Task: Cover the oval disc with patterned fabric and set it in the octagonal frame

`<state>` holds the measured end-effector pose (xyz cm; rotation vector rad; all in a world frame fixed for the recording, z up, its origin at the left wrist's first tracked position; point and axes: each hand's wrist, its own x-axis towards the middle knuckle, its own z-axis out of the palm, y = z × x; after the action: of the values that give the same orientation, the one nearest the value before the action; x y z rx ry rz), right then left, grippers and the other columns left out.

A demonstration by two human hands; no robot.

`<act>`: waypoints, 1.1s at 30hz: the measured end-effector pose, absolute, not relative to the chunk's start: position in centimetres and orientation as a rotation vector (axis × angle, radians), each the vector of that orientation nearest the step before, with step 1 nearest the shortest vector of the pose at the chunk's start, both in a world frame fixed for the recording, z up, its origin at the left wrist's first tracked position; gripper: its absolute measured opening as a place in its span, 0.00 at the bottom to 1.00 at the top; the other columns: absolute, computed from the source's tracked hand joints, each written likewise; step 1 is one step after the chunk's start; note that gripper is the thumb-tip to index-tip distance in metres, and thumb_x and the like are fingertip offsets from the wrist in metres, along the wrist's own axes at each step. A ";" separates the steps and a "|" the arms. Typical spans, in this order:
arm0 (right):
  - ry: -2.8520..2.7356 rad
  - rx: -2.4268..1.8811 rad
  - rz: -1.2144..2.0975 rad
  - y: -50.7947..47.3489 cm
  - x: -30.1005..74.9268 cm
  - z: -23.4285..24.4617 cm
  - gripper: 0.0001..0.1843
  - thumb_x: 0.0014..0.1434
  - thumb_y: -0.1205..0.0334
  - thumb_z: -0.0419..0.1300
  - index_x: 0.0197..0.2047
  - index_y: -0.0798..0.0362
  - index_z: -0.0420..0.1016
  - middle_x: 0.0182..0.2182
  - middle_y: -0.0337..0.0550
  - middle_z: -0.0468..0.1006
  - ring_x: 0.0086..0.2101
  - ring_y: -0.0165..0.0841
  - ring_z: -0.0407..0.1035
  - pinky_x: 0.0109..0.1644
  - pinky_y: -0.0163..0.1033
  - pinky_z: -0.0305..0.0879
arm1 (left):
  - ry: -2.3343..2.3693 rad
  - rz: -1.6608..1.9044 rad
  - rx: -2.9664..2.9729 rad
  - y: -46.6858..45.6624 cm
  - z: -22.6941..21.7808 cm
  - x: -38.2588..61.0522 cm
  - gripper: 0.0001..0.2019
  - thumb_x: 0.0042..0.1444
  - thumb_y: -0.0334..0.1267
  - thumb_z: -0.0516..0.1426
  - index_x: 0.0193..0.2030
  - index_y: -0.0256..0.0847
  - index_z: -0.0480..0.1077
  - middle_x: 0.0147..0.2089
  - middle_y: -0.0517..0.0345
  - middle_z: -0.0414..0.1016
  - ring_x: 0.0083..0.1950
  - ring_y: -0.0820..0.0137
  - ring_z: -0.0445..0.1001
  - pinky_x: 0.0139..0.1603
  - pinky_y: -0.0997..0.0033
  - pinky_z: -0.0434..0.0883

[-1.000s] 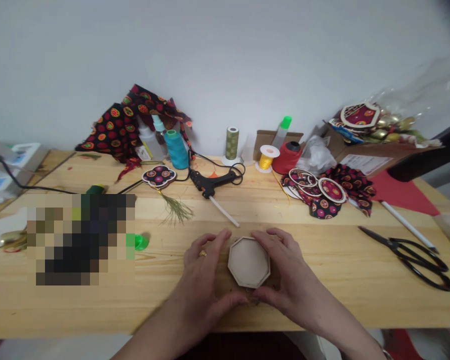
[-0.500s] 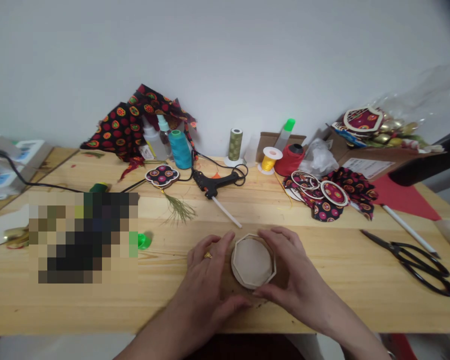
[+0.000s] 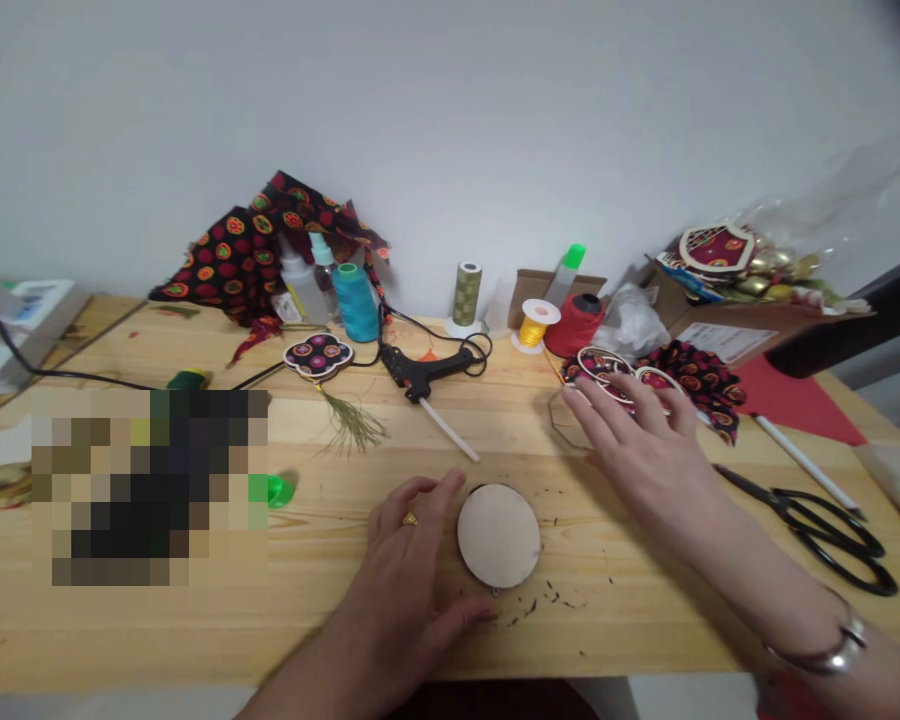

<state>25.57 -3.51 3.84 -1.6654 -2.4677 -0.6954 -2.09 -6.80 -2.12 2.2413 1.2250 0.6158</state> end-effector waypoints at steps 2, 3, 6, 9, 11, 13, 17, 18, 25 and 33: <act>-2.573 -1.601 -0.738 -2.3 25.0 4.1 0.27 0.62 0.80 0.43 0.61 0.59 0.64 0.58 0.59 0.70 0.58 0.55 0.60 0.53 0.66 0.56 | 1.225 0.612 2.256 -6.8 -2.2 -2.1 0.46 0.51 0.43 0.65 0.70 0.49 0.41 0.65 0.47 0.64 0.67 0.49 0.55 0.63 0.43 0.60; -2.612 -1.565 -0.741 -1.8 24.7 4.1 0.28 0.62 0.81 0.42 0.61 0.59 0.65 0.58 0.60 0.70 0.58 0.54 0.60 0.54 0.67 0.57 | 1.224 0.614 2.262 -6.8 -2.2 -2.1 0.46 0.52 0.43 0.64 0.70 0.49 0.40 0.65 0.47 0.64 0.67 0.49 0.55 0.63 0.43 0.60; -2.651 -1.454 -0.671 -1.1 23.7 3.6 0.28 0.62 0.81 0.43 0.62 0.56 0.65 0.58 0.57 0.71 0.59 0.51 0.60 0.56 0.66 0.57 | 1.226 0.641 2.257 -6.8 -2.5 -2.1 0.46 0.52 0.42 0.64 0.71 0.49 0.40 0.65 0.47 0.64 0.66 0.49 0.56 0.62 0.43 0.62; -2.662 -1.360 -0.551 -1.8 23.0 3.4 0.29 0.61 0.80 0.47 0.63 0.53 0.63 0.58 0.54 0.71 0.60 0.50 0.60 0.58 0.65 0.57 | 1.242 0.665 2.234 -6.9 -2.6 -2.1 0.46 0.50 0.41 0.65 0.71 0.49 0.43 0.64 0.46 0.65 0.66 0.48 0.57 0.62 0.44 0.62; -2.696 -1.313 -0.538 -2.9 22.8 3.7 0.30 0.60 0.80 0.49 0.63 0.52 0.62 0.59 0.53 0.71 0.59 0.49 0.60 0.56 0.63 0.58 | 1.243 0.658 2.230 -6.9 -2.6 -2.1 0.45 0.50 0.41 0.65 0.71 0.49 0.44 0.65 0.47 0.64 0.67 0.49 0.56 0.62 0.44 0.62; -2.720 -1.290 -0.543 -4.3 22.7 4.0 0.30 0.59 0.79 0.50 0.63 0.53 0.63 0.60 0.53 0.70 0.58 0.50 0.60 0.54 0.61 0.59 | 1.248 0.647 2.231 -6.8 -2.6 -2.2 0.45 0.51 0.41 0.64 0.71 0.49 0.43 0.65 0.47 0.64 0.67 0.49 0.56 0.63 0.44 0.62; -2.566 -1.421 -0.435 -7.3 23.6 3.2 0.29 0.59 0.77 0.51 0.63 0.53 0.61 0.60 0.51 0.69 0.58 0.50 0.59 0.54 0.57 0.56 | 1.251 0.632 2.245 -6.7 -2.5 -2.3 0.46 0.51 0.42 0.64 0.71 0.51 0.41 0.65 0.49 0.64 0.67 0.49 0.55 0.62 0.44 0.62; -2.487 -1.461 -0.428 -7.9 24.0 2.6 0.27 0.60 0.75 0.51 0.63 0.54 0.62 0.59 0.52 0.70 0.57 0.49 0.59 0.54 0.56 0.56 | 1.244 0.630 2.254 -6.7 -2.6 -2.3 0.46 0.52 0.42 0.64 0.71 0.51 0.40 0.65 0.49 0.64 0.67 0.49 0.55 0.62 0.44 0.62; -2.062 -1.586 -0.206 -10.7 25.5 -0.8 0.04 0.63 0.66 0.55 0.43 0.54 0.68 0.37 0.49 0.75 0.42 0.42 0.66 0.46 0.48 0.63 | 1.324 0.770 2.209 -7.0 -3.1 -1.9 0.38 0.55 0.40 0.60 0.69 0.50 0.46 0.62 0.48 0.67 0.64 0.48 0.59 0.59 0.43 0.65; -1.953 -1.720 -0.249 -9.5 25.7 0.0 0.20 0.67 0.61 0.49 0.22 0.50 0.61 0.19 0.38 0.65 0.24 0.33 0.61 0.30 0.38 0.58 | 1.240 1.126 2.234 -5.7 -1.6 -1.3 0.09 0.62 0.34 0.52 0.44 0.50 0.72 0.60 0.58 0.69 0.60 0.58 0.64 0.57 0.55 0.67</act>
<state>25.74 -9.45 -0.03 -1.7195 -1.9532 -0.2486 -1.27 -5.69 -1.61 2.2345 1.2403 1.1257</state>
